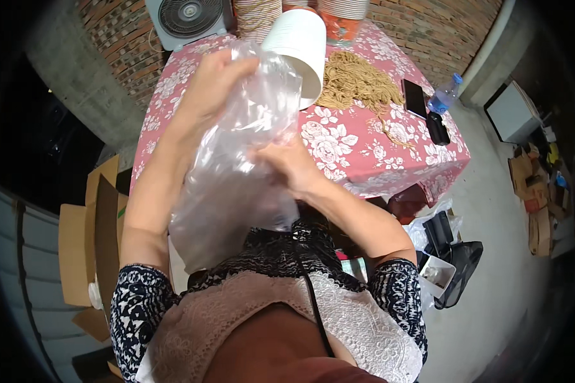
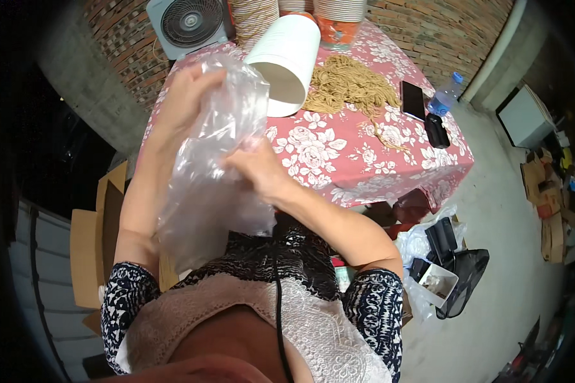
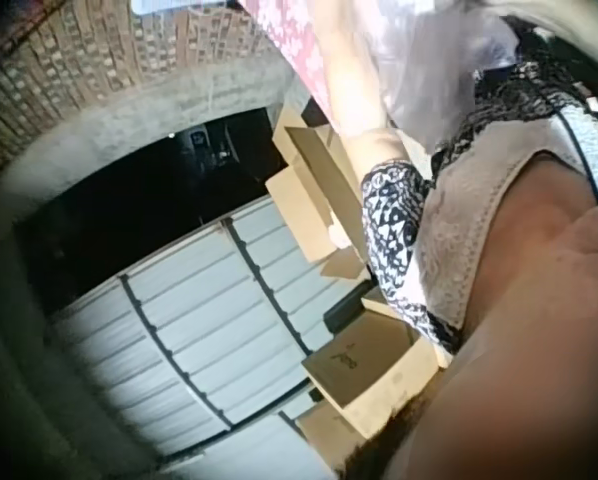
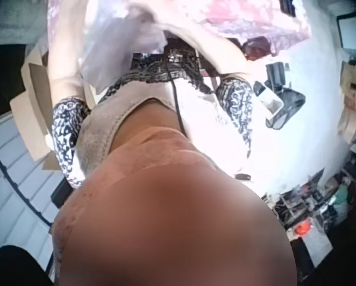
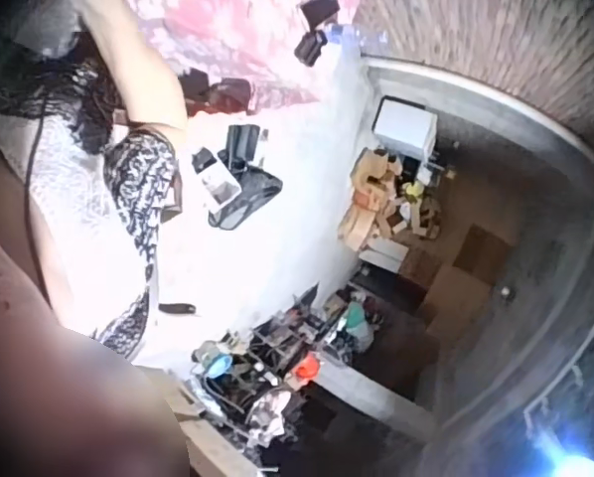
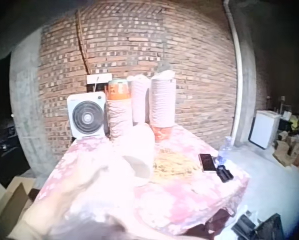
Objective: Unpacking paper buckets, filling them with wood shavings, and threading string through the rim holes.
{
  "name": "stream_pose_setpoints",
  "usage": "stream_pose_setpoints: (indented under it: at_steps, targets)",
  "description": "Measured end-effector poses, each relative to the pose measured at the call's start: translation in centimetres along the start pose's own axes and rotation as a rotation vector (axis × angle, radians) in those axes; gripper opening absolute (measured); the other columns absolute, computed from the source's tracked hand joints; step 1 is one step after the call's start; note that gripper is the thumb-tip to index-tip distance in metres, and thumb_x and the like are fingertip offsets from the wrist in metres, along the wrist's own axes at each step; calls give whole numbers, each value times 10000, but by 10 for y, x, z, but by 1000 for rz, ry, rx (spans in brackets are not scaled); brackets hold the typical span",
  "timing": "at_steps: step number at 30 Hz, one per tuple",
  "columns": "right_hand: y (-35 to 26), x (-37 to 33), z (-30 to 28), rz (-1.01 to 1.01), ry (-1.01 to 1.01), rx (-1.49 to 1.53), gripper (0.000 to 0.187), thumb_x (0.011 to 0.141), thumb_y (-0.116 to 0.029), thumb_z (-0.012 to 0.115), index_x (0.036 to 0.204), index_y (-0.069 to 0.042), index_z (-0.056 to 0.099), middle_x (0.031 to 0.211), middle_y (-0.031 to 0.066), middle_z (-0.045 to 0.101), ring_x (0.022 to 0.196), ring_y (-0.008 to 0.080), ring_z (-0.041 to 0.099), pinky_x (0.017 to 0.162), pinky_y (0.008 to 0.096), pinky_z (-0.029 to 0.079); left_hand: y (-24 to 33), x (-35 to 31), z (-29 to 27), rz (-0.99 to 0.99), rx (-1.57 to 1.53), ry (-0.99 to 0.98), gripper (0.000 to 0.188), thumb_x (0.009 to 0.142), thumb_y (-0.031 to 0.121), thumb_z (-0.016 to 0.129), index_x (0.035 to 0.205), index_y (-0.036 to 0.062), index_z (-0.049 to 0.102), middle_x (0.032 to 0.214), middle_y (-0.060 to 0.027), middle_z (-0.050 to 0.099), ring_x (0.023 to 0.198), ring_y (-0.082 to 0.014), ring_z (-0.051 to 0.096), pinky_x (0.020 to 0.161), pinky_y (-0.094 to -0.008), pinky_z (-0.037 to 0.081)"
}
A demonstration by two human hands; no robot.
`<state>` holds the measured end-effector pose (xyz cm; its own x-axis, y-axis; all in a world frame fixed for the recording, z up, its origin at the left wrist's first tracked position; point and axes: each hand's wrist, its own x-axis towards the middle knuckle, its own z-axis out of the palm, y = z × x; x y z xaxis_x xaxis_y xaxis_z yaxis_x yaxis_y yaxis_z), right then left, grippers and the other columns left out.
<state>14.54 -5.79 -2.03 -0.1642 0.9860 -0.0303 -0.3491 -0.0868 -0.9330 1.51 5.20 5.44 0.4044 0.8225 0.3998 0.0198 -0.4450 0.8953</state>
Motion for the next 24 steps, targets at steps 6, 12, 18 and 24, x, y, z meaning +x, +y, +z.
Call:
stream_pose_setpoints:
  at_steps: [6, 12, 18, 24]
  targets:
    - [-32, 0, -30, -441, 199, 414, 282, 820, 25, 481, 1087, 28, 572, 901, 82, 641, 734, 131, 631, 686, 278, 553, 17, -41, -29, 113, -90, 42, 231, 891, 143, 637, 989, -65, 655, 832, -57, 661, 749, -119, 635, 701, -254, 527]
    - [-11, 13, -45, -215, 178, 229, 303, 775, 28, 499, 1073, 46, 548, 836, 77, 619, 667, 135, 616, 591, 284, 545, 6, -67, -5, 799, 758, -204, 984, 642, 391, 845, 1459, 155, 350, 1535, -230, 186, 1374, -415, 300, 1094, -527, 310]
    - [-37, -23, -20, -77, -169, -634, 476, 828, -117, 660, 1239, 29, 471, 979, 169, 650, 788, 242, 645, 686, 332, 524, -22, -70, 8, 426, 780, -358, 736, 725, 171, 747, 1400, 138, 454, 1341, -247, 475, 1183, -369, 539, 967, -434, 455]
    - [-60, -68, -14, -830, 240, -1529, 854, 766, -231, 756, 1375, 112, 265, 1252, 346, 409, 1040, 472, 509, 943, 483, 401, -35, -47, -10, 454, 534, 261, 439, 721, 115, 781, 1105, -5, 604, 917, -172, 695, 832, -260, 705, 698, -354, 541]
